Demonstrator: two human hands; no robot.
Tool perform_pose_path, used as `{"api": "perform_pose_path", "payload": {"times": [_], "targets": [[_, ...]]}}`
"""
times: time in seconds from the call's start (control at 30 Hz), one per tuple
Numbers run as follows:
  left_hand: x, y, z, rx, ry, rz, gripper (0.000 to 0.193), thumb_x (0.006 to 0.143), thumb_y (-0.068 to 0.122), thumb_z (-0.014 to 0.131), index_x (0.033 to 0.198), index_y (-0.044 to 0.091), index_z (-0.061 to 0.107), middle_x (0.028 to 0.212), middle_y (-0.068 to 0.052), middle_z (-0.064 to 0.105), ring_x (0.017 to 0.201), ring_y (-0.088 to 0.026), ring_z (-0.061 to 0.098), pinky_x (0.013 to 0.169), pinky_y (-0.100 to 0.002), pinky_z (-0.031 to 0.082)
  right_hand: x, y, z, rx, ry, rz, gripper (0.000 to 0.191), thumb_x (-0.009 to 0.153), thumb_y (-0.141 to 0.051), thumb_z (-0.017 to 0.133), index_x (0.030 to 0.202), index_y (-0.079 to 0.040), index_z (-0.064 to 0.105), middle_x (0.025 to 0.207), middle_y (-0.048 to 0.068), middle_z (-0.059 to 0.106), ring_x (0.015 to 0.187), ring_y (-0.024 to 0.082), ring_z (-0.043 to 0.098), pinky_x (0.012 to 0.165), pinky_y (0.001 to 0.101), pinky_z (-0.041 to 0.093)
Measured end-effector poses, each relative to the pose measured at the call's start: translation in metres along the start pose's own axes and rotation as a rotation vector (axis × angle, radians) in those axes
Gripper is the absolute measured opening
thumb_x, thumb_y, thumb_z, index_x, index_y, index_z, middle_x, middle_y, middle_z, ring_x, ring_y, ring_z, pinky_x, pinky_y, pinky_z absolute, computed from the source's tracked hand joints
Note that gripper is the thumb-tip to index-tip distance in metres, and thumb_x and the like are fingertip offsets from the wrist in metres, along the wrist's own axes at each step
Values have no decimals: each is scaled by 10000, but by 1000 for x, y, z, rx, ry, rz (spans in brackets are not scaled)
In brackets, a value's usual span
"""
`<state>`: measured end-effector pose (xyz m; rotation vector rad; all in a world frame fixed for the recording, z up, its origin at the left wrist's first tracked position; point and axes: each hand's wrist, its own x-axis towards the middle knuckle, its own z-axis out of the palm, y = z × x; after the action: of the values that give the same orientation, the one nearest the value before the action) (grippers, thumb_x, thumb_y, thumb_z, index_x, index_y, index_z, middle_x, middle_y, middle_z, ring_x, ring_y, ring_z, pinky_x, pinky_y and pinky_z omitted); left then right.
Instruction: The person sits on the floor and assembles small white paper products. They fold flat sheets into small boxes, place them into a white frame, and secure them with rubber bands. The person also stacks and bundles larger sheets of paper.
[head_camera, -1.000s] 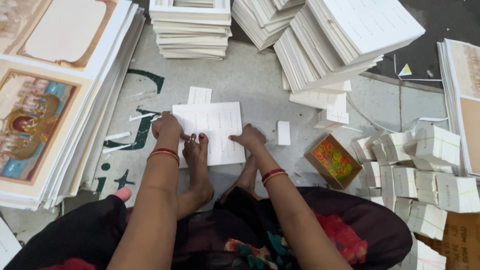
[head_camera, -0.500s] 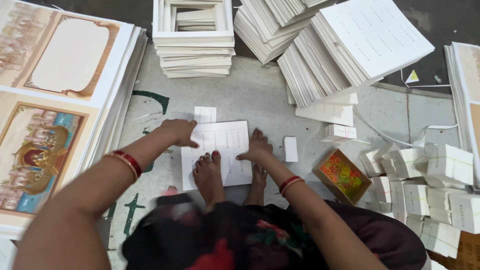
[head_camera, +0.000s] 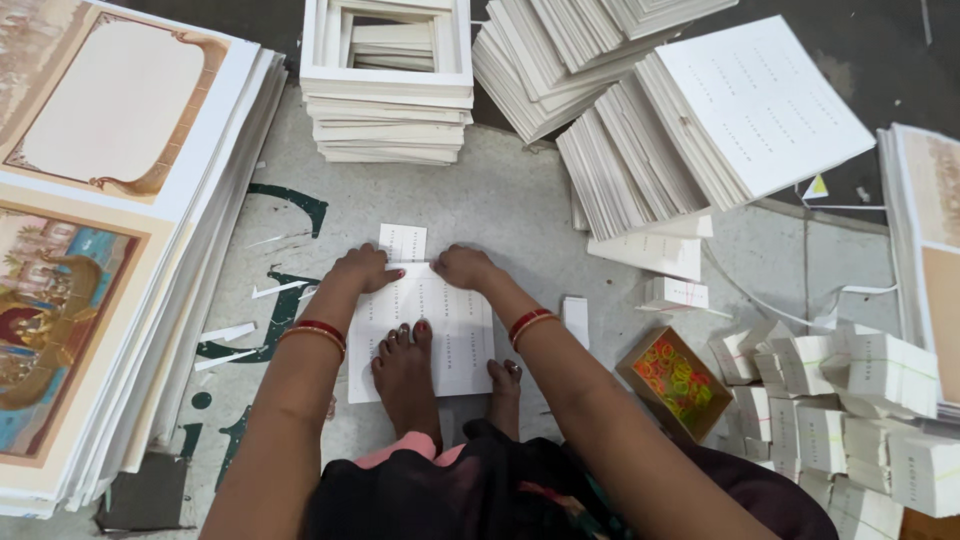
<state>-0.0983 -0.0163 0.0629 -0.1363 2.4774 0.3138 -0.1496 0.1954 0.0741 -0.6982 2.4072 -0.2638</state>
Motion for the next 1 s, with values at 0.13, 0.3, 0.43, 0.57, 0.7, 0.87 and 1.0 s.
{"api": "perform_pose_path", "payload": {"times": [0.13, 0.3, 0.43, 0.57, 0.7, 0.87, 1.0], "targets": [[0, -1, 0, 71, -23, -14, 672, 978, 676, 469, 1421, 190, 611, 1550, -151, 425, 1428, -369, 413, 1144, -493, 416, 11, -7, -15, 86, -166, 56, 743, 973, -669, 403, 1280, -57, 691, 1359, 191, 642, 1270, 359, 584, 1091, 452, 437], [12, -13, -2, 29, -72, 152, 693, 966, 639, 536, 1414, 117, 620, 1464, -182, 565, 1329, -368, 555, 1101, -460, 462, 14, -3, -24, 203, -165, -59, 712, 915, -651, 572, 1214, -23, 725, 1279, 208, 689, 1203, 349, 636, 1039, 426, 477], [19, -11, -6, 67, -193, 161, 719, 883, 635, 656, 1393, 130, 617, 1395, -135, 626, 1303, -315, 582, 1087, -432, 466, 11, 3, -25, 203, -212, -257, 568, 803, -471, 758, 1175, -41, 747, 1175, 188, 738, 1112, 339, 683, 974, 414, 515], [21, -5, -8, 39, -177, 181, 758, 760, 583, 807, 1333, 103, 682, 1353, -132, 676, 1253, -301, 641, 1066, -401, 507, 7, 0, -21, 116, -191, -221, 475, 767, -347, 806, 1139, -55, 765, 1115, 162, 770, 1044, 313, 723, 920, 411, 550], [13, 1, -13, -69, -164, 119, 725, 735, 513, 845, 1327, 122, 694, 1342, -123, 688, 1240, -289, 656, 1058, -413, 514, 2, -9, -17, 72, -125, -94, 437, 762, -310, 833, 1138, -96, 769, 1127, 135, 757, 1059, 305, 714, 906, 417, 560], [-14, 24, -12, -18, -104, -10, 616, 776, 498, 835, 1284, 176, 698, 1332, -72, 680, 1286, -264, 604, 1070, -461, 468, -13, -21, -20, 39, -74, 6, 382, 781, -292, 825, 1124, -130, 777, 1146, 110, 747, 1092, 295, 701, 915, 429, 563], [-40, 38, -2, 77, 137, -20, 595, 802, 491, 841, 1244, 135, 664, 1251, -71, 688, 1230, -268, 602, 990, -478, 475, -37, -35, -2, -98, 152, 29, 336, 797, -295, 820, 1071, -105, 782, 1139, 124, 740, 1113, 293, 685, 919, 433, 559]]}}
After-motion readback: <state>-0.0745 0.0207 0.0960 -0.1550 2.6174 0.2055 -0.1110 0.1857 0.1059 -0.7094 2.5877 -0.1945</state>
